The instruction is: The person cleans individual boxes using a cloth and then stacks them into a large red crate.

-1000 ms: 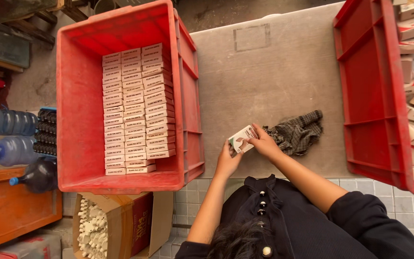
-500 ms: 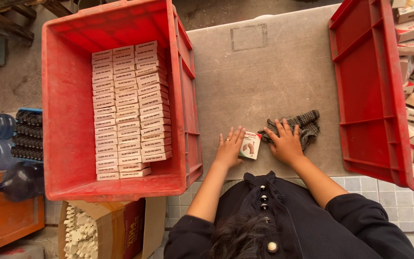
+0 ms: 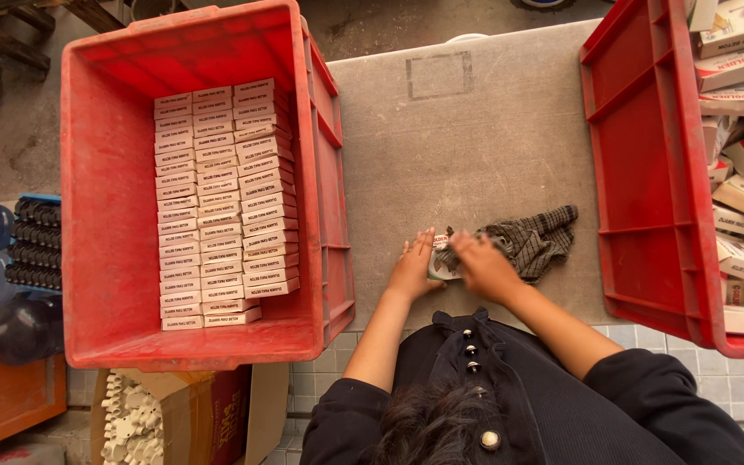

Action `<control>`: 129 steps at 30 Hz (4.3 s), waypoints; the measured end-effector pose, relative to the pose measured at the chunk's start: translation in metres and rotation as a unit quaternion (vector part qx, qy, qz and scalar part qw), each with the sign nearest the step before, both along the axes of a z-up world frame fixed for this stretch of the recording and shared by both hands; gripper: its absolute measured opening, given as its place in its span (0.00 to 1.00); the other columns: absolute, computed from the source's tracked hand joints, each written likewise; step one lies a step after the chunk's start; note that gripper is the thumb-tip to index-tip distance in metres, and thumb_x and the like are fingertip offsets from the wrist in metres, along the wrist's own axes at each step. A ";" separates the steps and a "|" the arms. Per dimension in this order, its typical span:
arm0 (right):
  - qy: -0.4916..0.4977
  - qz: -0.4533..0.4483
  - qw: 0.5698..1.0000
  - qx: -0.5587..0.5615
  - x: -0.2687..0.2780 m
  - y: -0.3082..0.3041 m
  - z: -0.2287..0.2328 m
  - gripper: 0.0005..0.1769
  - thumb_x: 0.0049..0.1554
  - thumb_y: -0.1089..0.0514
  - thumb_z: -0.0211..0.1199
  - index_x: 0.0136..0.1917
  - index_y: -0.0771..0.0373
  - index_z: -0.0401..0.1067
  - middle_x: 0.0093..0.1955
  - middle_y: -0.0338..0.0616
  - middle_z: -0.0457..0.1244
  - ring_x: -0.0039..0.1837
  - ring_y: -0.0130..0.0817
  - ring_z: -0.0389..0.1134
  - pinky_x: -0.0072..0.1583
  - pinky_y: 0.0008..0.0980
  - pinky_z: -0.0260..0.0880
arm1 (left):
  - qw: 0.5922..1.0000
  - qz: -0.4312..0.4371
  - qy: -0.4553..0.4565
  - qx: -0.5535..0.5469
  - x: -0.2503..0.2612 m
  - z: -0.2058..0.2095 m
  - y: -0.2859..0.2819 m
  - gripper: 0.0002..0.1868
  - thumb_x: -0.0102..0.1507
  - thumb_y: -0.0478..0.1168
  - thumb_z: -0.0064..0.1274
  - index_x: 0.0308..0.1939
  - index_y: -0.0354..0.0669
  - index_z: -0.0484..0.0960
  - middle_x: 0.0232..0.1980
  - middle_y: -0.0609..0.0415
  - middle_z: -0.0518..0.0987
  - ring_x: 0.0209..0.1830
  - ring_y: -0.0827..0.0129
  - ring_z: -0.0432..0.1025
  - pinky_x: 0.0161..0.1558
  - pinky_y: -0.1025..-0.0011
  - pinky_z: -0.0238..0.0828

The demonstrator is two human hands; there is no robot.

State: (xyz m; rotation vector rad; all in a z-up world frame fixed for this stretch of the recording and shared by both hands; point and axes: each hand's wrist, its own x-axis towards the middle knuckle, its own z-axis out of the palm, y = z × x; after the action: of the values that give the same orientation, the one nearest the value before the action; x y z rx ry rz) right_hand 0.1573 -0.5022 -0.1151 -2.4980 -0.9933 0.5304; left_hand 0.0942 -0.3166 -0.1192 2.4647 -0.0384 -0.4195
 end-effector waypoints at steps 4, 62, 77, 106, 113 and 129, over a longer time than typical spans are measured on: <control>-0.151 0.122 0.977 -0.086 -0.016 0.001 -0.024 0.46 0.56 0.30 0.48 0.77 0.59 0.46 0.82 0.49 0.39 0.81 0.45 0.37 0.75 0.52 0.36 | 0.999 -0.010 0.016 0.026 0.002 0.008 0.006 0.67 0.43 0.53 0.67 0.77 0.39 0.42 0.75 0.41 0.55 0.77 0.51 0.48 0.72 0.39 0.35; -0.184 0.101 0.972 -0.107 -0.008 -0.014 -0.013 0.39 0.58 0.33 0.44 0.77 0.51 0.47 0.81 0.36 0.40 0.82 0.37 0.34 0.71 0.72 0.18 | 0.997 0.005 0.064 -0.034 0.031 0.019 0.011 0.67 0.45 0.43 0.66 0.77 0.42 0.34 0.74 0.37 0.57 0.75 0.48 0.52 0.71 0.42 0.42; -0.101 0.203 0.961 -0.156 0.015 -0.001 0.016 0.29 0.61 0.43 0.42 0.75 0.35 0.49 0.79 0.16 0.42 0.82 0.40 0.31 0.68 0.80 0.23 | 0.994 0.014 0.050 -0.092 0.027 0.010 0.017 0.67 0.45 0.43 0.66 0.77 0.39 0.35 0.75 0.36 0.53 0.75 0.46 0.51 0.70 0.40 0.42; -0.151 0.239 0.937 -0.204 0.028 0.017 0.009 0.34 0.54 0.53 0.50 0.73 0.34 0.53 0.78 0.12 0.43 0.82 0.37 0.31 0.69 0.81 0.23 | 0.983 0.047 0.033 -0.173 0.028 -0.001 0.021 0.74 0.39 0.43 0.70 0.76 0.37 0.32 0.73 0.39 0.59 0.75 0.46 0.51 0.70 0.40 0.38; -0.165 0.150 0.962 -0.157 0.004 0.029 -0.013 0.36 0.53 0.53 0.50 0.75 0.40 0.52 0.78 0.22 0.47 0.81 0.41 0.34 0.66 0.83 0.22 | 0.985 0.050 0.021 -0.165 0.025 -0.005 0.021 0.72 0.39 0.42 0.68 0.76 0.36 0.32 0.72 0.41 0.60 0.74 0.47 0.53 0.70 0.40 0.41; -0.121 0.159 0.972 -0.126 -0.007 0.026 0.001 0.31 0.59 0.46 0.43 0.76 0.40 0.47 0.78 0.21 0.45 0.81 0.34 0.35 0.68 0.79 0.17 | 0.982 0.063 0.019 -0.178 0.025 -0.008 0.021 0.71 0.41 0.39 0.66 0.76 0.36 0.30 0.71 0.41 0.62 0.74 0.47 0.54 0.71 0.42 0.40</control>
State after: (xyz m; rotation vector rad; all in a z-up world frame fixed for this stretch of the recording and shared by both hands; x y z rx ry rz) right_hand 0.1499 -0.4766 -0.1145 -2.6864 -1.5224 0.4777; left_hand 0.1188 -0.2951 -0.1276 2.0940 0.0547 -0.3682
